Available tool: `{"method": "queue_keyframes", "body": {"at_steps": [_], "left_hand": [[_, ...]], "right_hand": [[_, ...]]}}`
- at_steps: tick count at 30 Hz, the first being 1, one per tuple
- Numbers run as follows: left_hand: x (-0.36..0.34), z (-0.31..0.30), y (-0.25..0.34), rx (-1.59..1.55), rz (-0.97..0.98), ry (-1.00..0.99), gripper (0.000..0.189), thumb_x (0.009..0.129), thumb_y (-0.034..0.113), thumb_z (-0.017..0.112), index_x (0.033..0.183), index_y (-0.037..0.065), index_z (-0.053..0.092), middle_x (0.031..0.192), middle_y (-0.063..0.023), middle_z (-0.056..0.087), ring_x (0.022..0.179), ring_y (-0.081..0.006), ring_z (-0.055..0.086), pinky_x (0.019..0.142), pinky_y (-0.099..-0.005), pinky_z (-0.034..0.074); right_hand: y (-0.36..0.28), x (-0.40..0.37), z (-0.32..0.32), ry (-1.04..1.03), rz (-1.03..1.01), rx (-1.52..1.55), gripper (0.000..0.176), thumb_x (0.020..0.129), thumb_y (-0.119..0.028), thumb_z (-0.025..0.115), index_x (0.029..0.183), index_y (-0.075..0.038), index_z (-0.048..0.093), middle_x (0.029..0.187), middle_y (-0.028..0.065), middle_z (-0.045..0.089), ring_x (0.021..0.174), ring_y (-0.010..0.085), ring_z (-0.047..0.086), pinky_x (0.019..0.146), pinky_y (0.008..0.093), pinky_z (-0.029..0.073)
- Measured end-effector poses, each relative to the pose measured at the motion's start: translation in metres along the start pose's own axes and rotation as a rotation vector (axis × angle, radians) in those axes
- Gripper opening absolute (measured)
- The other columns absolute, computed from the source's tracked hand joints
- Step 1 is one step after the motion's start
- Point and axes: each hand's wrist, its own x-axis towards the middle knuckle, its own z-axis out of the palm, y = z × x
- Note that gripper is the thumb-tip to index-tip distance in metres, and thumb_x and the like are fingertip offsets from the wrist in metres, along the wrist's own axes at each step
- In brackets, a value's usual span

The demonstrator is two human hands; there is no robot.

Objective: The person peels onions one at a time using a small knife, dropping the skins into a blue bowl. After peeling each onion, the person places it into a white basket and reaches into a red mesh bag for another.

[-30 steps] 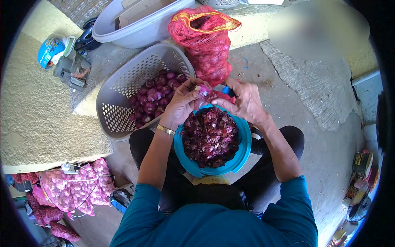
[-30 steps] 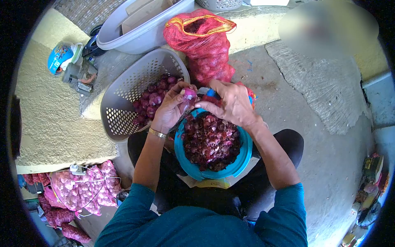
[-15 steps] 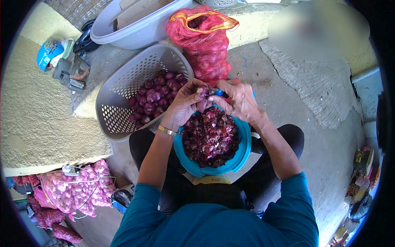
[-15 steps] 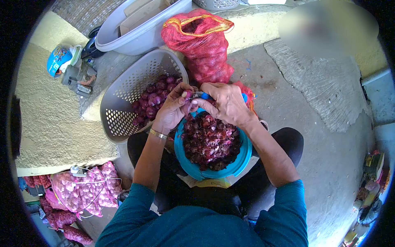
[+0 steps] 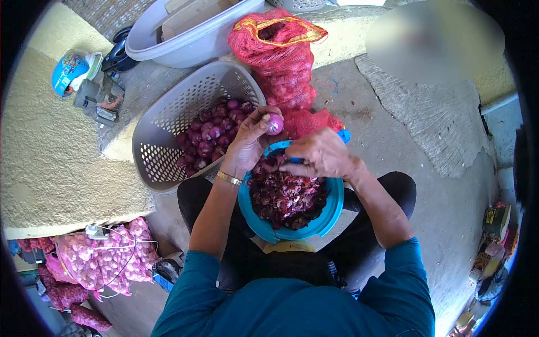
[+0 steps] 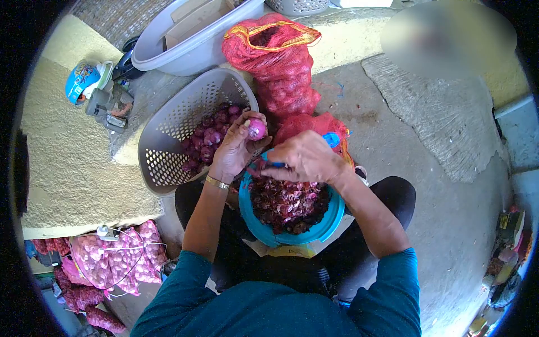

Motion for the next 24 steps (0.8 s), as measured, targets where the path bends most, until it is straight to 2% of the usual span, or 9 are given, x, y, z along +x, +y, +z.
{"method": "queue_keyframes", "body": {"at_steps": [2, 5, 7, 9, 13, 20, 22, 24], "left_hand": [[0.0, 0.002, 0.002, -0.044, 0.011, 0.005, 0.046, 0.088, 0.029, 0.071, 0.125, 0.007, 0.053, 0.118, -0.0056, 0.059, 0.108, -0.0163, 0.06, 0.096, -0.0386, 0.052], [0.001, 0.002, 0.003, -0.047, 0.028, -0.014, 0.045, 0.088, 0.027, 0.071, 0.124, 0.007, 0.053, 0.121, -0.0073, 0.057, 0.109, -0.0182, 0.059, 0.098, -0.0379, 0.052], [0.0, 0.001, 0.004, -0.041, 0.032, -0.034, 0.042, 0.088, 0.018, 0.071, 0.124, 0.006, 0.053, 0.127, -0.0101, 0.055, 0.114, -0.0213, 0.058, 0.099, -0.0381, 0.052], [0.001, 0.0, 0.003, -0.071, 0.04, -0.057, 0.042, 0.087, 0.012, 0.071, 0.124, 0.006, 0.053, 0.129, -0.0116, 0.053, 0.117, -0.0227, 0.057, 0.1, -0.0381, 0.051], [0.002, -0.001, -0.003, -0.108, 0.048, -0.058, 0.045, 0.084, 0.0, 0.07, 0.123, 0.006, 0.051, 0.134, -0.0144, 0.049, 0.121, -0.025, 0.055, 0.101, -0.0383, 0.051], [0.002, 0.006, -0.004, -0.089, 0.073, -0.09, 0.046, 0.081, -0.003, 0.071, 0.121, 0.007, 0.05, 0.133, -0.0131, 0.049, 0.123, -0.0244, 0.053, 0.102, -0.0366, 0.05], [0.0, 0.01, -0.002, -0.136, 0.041, -0.028, 0.049, 0.077, -0.012, 0.07, 0.118, 0.008, 0.053, 0.124, -0.0075, 0.056, 0.115, -0.018, 0.056, 0.098, -0.0319, 0.051], [0.0, 0.01, -0.003, -0.111, 0.045, -0.028, 0.049, 0.077, -0.013, 0.07, 0.117, 0.009, 0.053, 0.123, -0.0068, 0.055, 0.116, -0.0176, 0.056, 0.098, -0.0318, 0.05]], "right_hand": [[0.002, -0.005, 0.009, -0.153, -0.077, 0.001, 0.037, 0.082, -0.044, 0.071, 0.074, -0.01, 0.059, 0.066, 0.0102, 0.061, 0.065, 0.0327, 0.063, 0.055, 0.0439, 0.048], [0.001, -0.004, -0.004, -0.095, -0.041, 0.04, 0.04, 0.08, -0.047, 0.072, 0.076, -0.009, 0.06, 0.067, 0.0117, 0.061, 0.066, 0.0336, 0.064, 0.056, 0.0435, 0.048], [-0.003, -0.001, -0.013, -0.082, 0.0, 0.055, 0.042, 0.08, -0.048, 0.073, 0.077, -0.008, 0.06, 0.067, 0.013, 0.061, 0.066, 0.0346, 0.063, 0.056, 0.0436, 0.048], [-0.004, -0.001, -0.017, 0.105, 0.218, 0.055, 0.041, 0.082, -0.045, 0.072, 0.081, -0.006, 0.058, 0.068, 0.0151, 0.061, 0.066, 0.037, 0.063, 0.056, 0.0444, 0.047], [0.0, 0.001, -0.005, 0.259, 0.302, 0.021, 0.036, 0.087, -0.039, 0.07, 0.088, -0.006, 0.057, 0.068, 0.0167, 0.06, 0.067, 0.0383, 0.063, 0.057, 0.0452, 0.047], [0.002, 0.001, -0.002, 0.264, 0.332, 0.004, 0.037, 0.087, -0.041, 0.069, 0.091, -0.006, 0.059, 0.07, 0.0173, 0.062, 0.067, 0.0373, 0.064, 0.057, 0.0454, 0.049], [0.003, 0.001, -0.002, 0.236, 0.343, 0.002, 0.038, 0.087, -0.043, 0.068, 0.092, -0.006, 0.06, 0.07, 0.0173, 0.062, 0.068, 0.0371, 0.065, 0.057, 0.0452, 0.049], [0.003, 0.001, 0.0, 0.236, 0.345, -0.001, 0.039, 0.087, -0.043, 0.068, 0.092, -0.005, 0.06, 0.07, 0.0173, 0.062, 0.068, 0.0369, 0.065, 0.057, 0.0452, 0.049]]}}
